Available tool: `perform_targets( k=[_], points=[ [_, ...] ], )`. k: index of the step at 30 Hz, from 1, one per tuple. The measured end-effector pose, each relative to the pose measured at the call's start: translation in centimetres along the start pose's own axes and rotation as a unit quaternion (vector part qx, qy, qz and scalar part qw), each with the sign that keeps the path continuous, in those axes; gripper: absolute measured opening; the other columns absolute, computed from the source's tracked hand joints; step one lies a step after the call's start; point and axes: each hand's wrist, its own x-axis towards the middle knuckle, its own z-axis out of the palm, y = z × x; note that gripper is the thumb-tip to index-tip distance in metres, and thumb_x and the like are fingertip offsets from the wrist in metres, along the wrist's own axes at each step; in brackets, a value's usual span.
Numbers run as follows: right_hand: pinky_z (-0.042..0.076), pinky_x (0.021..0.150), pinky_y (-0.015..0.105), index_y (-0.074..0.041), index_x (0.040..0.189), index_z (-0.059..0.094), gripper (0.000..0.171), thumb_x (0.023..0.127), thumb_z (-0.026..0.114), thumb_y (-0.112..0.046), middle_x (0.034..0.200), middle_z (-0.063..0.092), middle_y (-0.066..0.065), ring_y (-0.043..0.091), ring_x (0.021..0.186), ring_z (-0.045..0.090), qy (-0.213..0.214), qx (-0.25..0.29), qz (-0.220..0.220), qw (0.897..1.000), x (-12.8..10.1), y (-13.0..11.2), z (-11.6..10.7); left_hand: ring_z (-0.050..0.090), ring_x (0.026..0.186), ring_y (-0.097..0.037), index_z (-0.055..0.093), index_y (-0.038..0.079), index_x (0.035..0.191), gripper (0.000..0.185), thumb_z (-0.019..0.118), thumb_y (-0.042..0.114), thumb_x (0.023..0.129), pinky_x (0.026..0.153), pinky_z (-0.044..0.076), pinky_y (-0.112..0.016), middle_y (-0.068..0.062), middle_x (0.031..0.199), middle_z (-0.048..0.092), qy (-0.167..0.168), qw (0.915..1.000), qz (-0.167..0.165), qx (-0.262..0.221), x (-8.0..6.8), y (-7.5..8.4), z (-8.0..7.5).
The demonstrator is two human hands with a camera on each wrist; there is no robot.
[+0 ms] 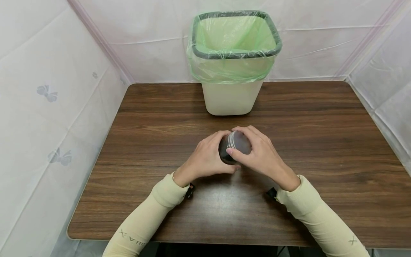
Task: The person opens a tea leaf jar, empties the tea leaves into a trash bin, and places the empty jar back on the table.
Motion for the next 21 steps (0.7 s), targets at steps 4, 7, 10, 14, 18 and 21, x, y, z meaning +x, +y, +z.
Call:
perform_targets(
  k=[4,7,10,14,18,21],
  points=[
    [0.052,0.070,0.036,-0.017,0.130,0.063,0.055,0.085,0.075,-0.046,0.113,0.062,-0.005,0.014,0.092,0.061,0.000,0.001,-0.002,1.000,0.01,0.06,0.03,0.058,0.105,-0.010,0.054,0.012,0.132,0.087,0.091,0.047,0.061,0.089,0.050,-0.033,0.003,0.121,0.060,-0.004,1.0000,-0.004,-0.001,0.00,0.00,-0.01],
    [0.051,0.070,0.036,-0.017,0.130,0.063,0.055,0.085,0.075,-0.046,0.113,0.062,-0.005,0.014,0.092,0.061,0.000,0.000,-0.004,1.000,0.02,0.09,0.04,0.058,0.105,-0.011,0.054,0.012,0.133,0.088,0.090,0.048,0.061,0.089,0.050,-0.033,0.002,0.122,0.060,-0.007,0.9999,-0.008,-0.002,-0.01,0.02,-0.06],
    [0.051,0.070,0.036,-0.016,0.131,0.062,0.056,0.085,0.075,-0.046,0.113,0.062,-0.005,0.014,0.092,0.061,-0.002,-0.002,-0.006,1.000,0.05,0.07,0.04,0.058,0.106,-0.011,0.053,0.013,0.133,0.088,0.089,0.049,0.062,0.089,0.050,-0.034,0.002,0.123,0.060,-0.009,0.9999,-0.009,0.000,-0.02,0.06,-0.10],
    [0.050,0.070,0.036,-0.016,0.133,0.062,0.057,0.086,0.074,-0.047,0.114,0.062,-0.005,0.015,0.092,0.061,-0.010,-0.006,-0.005,1.000,0.05,0.05,-0.03,0.057,0.107,-0.010,0.052,0.013,0.134,0.089,0.089,0.050,0.063,0.089,0.050,-0.033,0.002,0.125,0.059,-0.013,0.9998,-0.011,0.005,-0.02,0.06,-0.14],
    [0.049,0.069,0.037,-0.019,0.135,0.060,0.059,0.087,0.072,-0.051,0.115,0.061,-0.006,0.015,0.091,0.060,-0.024,-0.014,0.004,1.000,0.01,0.09,-0.14,0.057,0.108,-0.011,0.052,0.012,0.135,0.090,0.088,0.051,0.063,0.090,0.050,-0.034,0.002,0.125,0.059,-0.016,0.9998,-0.011,0.006,-0.07,0.00,-0.11],
    [0.049,0.070,0.038,-0.020,0.138,0.058,0.062,0.088,0.071,-0.054,0.116,0.059,-0.007,0.016,0.092,0.059,-0.035,-0.020,0.011,0.999,-0.03,0.11,-0.20,0.057,0.109,-0.012,0.052,0.012,0.136,0.091,0.088,0.053,0.063,0.091,0.050,-0.035,0.002,0.125,0.059,-0.017,0.9998,-0.010,0.003,-0.15,-0.05,-0.05]
  ],
)
